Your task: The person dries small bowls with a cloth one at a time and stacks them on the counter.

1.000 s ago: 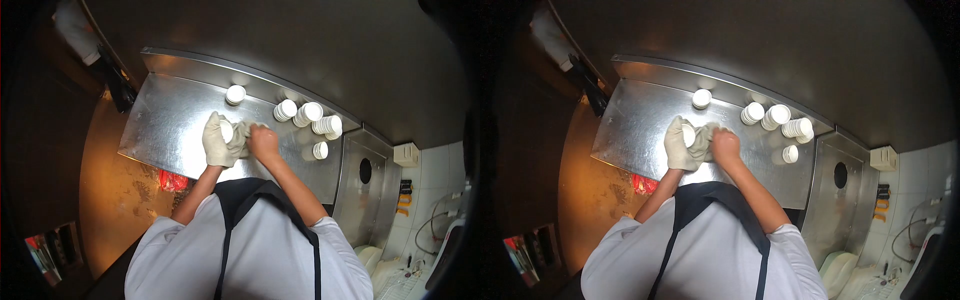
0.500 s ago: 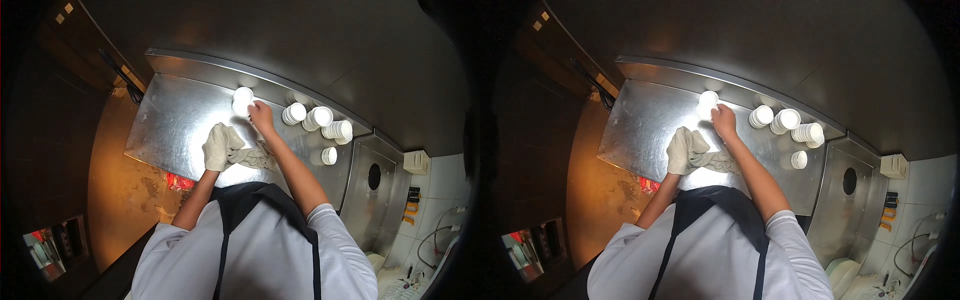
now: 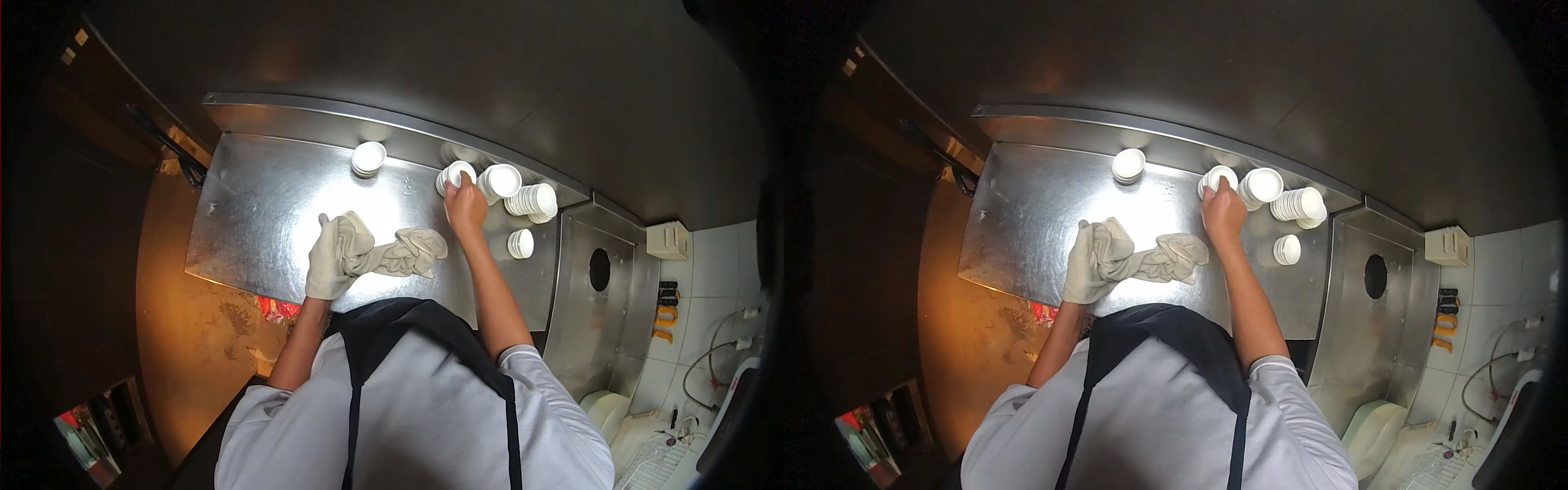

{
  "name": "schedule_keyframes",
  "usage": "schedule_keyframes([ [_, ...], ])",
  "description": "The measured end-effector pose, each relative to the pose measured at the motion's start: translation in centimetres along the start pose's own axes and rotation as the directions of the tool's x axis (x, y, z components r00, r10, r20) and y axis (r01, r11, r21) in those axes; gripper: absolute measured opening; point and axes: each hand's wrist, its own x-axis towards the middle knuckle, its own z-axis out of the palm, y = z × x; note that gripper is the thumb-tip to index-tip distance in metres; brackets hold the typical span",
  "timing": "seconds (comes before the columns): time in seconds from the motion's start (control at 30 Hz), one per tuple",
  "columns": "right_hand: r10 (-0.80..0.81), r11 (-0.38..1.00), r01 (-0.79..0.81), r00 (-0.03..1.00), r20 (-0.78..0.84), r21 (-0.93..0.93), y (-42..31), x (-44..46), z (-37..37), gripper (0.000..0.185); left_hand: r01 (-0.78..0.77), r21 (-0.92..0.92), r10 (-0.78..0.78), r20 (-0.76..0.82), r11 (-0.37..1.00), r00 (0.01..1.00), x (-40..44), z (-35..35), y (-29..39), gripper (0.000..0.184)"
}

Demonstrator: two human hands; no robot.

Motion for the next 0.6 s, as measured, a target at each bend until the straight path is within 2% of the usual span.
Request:
schedule_keyframes([
  [0.1,-0.034,0.998,0.029,0.994,0.104,0.058,2.7,0.4,0.5,0.028,0.003,0.1,-0.002,-0.004,0.995,1.0,1.1,0.1,-0.5,0.047],
  [0.13,-0.048,0.995,0.041,0.996,0.077,0.088,2.7,0.4,0.4,0.026,0.001,0.135,0.0,-0.007,0.991,1.0,1.5,0.0,-0.6,0.052],
  [0.17,-0.039,0.993,0.029,0.996,0.084,0.118,2.6,0.5,0.1,0.026,-0.001,0.12,-0.018,0.158,0.993,0.987,2.3,-0.8,-0.6,0.051],
  [0.23,-0.022,0.984,0.005,0.995,0.099,0.178,2.4,0.5,-0.3,0.027,0.006,0.089,-0.048,0.47,0.996,0.881,3.5,-1.8,-0.3,0.05],
  [0.33,-0.033,0.976,0.007,0.993,0.114,0.218,2.4,0.8,-0.5,0.027,-0.021,0.088,-0.011,0.351,0.996,0.936,2.8,-1.3,-0.7,0.044],
  [0.43,-0.026,0.981,-0.01,0.983,0.182,0.196,2.2,1.1,-1.0,0.027,0.018,0.08,-0.027,0.111,0.997,0.993,1.7,-0.4,-0.7,0.046],
  [0.53,-0.181,0.983,0.177,0.977,0.114,0.05,1.9,1.4,-1.8,0.028,-0.016,0.2,0.016,0.002,0.98,1.0,1.4,-0.7,-1.0,0.045],
  [0.6,-0.253,0.967,0.252,0.968,0.008,0.03,1.1,1.4,-2.3,0.027,0.02,0.141,-0.019,-0.003,0.99,1.0,1.5,-0.8,-0.9,0.045],
])
